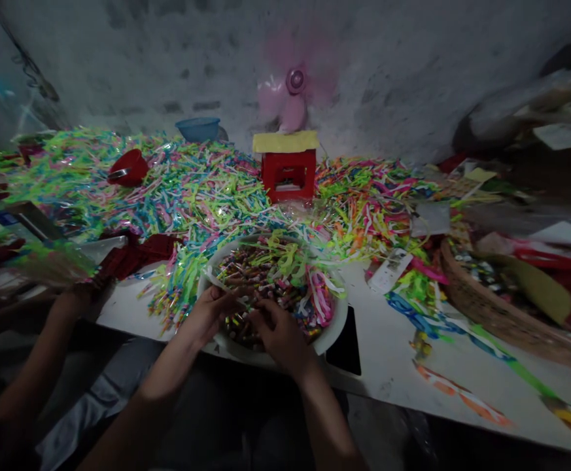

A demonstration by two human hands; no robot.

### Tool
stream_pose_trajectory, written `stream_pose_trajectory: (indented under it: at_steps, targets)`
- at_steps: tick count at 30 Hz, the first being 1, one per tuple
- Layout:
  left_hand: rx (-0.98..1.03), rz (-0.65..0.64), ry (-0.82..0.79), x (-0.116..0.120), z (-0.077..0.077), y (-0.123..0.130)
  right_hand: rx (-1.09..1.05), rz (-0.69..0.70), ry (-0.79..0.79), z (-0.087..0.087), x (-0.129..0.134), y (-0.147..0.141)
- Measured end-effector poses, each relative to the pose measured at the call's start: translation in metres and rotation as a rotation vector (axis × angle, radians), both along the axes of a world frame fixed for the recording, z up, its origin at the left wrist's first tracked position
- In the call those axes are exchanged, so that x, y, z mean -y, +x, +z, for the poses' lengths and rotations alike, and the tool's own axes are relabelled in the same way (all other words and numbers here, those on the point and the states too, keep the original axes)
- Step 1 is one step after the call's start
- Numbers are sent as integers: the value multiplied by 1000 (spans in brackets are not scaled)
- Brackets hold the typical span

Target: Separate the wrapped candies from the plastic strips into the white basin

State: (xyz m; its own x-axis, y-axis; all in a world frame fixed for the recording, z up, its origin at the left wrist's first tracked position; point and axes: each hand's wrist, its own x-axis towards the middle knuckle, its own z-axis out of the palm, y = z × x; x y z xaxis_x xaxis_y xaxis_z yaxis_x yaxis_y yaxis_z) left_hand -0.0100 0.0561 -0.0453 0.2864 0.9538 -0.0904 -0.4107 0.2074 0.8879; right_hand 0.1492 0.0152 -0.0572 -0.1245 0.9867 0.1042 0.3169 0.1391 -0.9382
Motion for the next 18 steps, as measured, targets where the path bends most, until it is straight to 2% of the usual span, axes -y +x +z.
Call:
stream_pose_trajectory:
  at_steps: [5,9,12,14,16,18]
  targets:
    - [-63,-35,93,4,1,1,86,-66,105,0,3,-1]
    - [-120,-70,89,8,6,4,117,-137,145,-2,6,-4]
    - [-181,48,165,5,11,-6,214,-166,116,1,6,-11]
    - [-272,197,229,-4,15,-26,384,-192,130,3,5,-16]
    - [-448,359,286,-19,16,-54,556,-193,165,4,5,-20]
    - [-740,454,319,-37,17,-84,663,-170,186,3,5,-23]
